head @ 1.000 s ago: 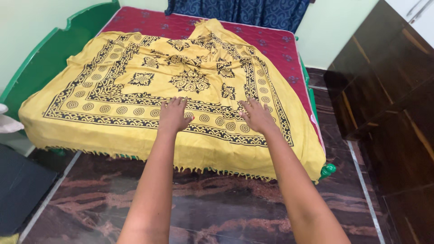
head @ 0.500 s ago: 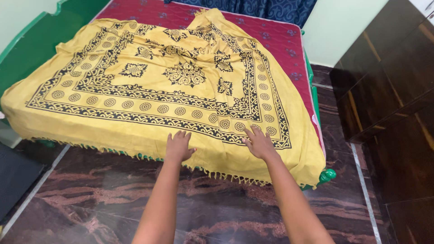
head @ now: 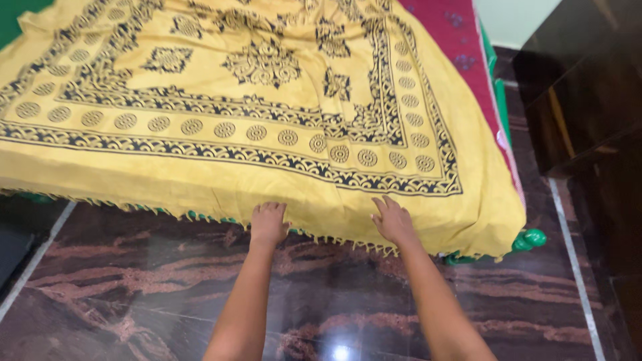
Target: The person spreads a yellow patterned bed sheet over a red mattress on a green metal bed frame. They smooth the sheet with both hands, adjust the edges, and tuck the corners under the mattress to secure it in place.
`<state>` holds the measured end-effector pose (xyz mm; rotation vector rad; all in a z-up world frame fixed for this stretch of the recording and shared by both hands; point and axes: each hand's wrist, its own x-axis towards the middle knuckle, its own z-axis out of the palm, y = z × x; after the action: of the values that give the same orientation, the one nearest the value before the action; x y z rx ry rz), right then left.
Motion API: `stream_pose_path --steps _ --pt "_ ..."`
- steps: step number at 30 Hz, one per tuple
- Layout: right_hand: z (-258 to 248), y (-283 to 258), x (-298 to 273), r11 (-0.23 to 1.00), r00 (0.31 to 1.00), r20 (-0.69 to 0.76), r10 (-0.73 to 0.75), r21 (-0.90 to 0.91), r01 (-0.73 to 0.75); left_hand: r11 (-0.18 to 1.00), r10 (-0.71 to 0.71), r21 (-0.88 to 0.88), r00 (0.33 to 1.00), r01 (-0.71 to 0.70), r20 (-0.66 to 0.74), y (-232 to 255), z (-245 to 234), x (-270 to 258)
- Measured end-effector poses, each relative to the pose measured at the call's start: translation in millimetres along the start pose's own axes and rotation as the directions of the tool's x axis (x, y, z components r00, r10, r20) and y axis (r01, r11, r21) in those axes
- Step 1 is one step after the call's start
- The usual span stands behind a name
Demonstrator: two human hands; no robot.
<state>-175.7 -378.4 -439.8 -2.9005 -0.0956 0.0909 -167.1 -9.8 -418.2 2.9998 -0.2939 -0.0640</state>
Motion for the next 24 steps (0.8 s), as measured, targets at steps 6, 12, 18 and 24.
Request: stream_pose_path --steps 6,12,18,24 --pt "62 20 32 0.986 0.996 -0.086 0.019 -0.161 -0.032 1.0 0.012 0.021 0.995 -0.01 -0.102 -19 56 38" --pt "95 32 54 0.994 0.99 -0.099 0.102 -0.034 -0.106 0.999 0.037 0.008 0.987 -0.036 -0.156 -32 87 67" --pt "117 22 63 0.969 0.97 -0.229 0.078 -0.211 -0.127 0.989 -0.074 -0.144 0.98 0.047 -0.187 -47 119 97" --pt "121 18 71 0.946 0.977 -0.145 0.157 -0.263 -0.191 0.991 -0.013 -0.134 0.968 -0.021 -0.252 -59 142 107"
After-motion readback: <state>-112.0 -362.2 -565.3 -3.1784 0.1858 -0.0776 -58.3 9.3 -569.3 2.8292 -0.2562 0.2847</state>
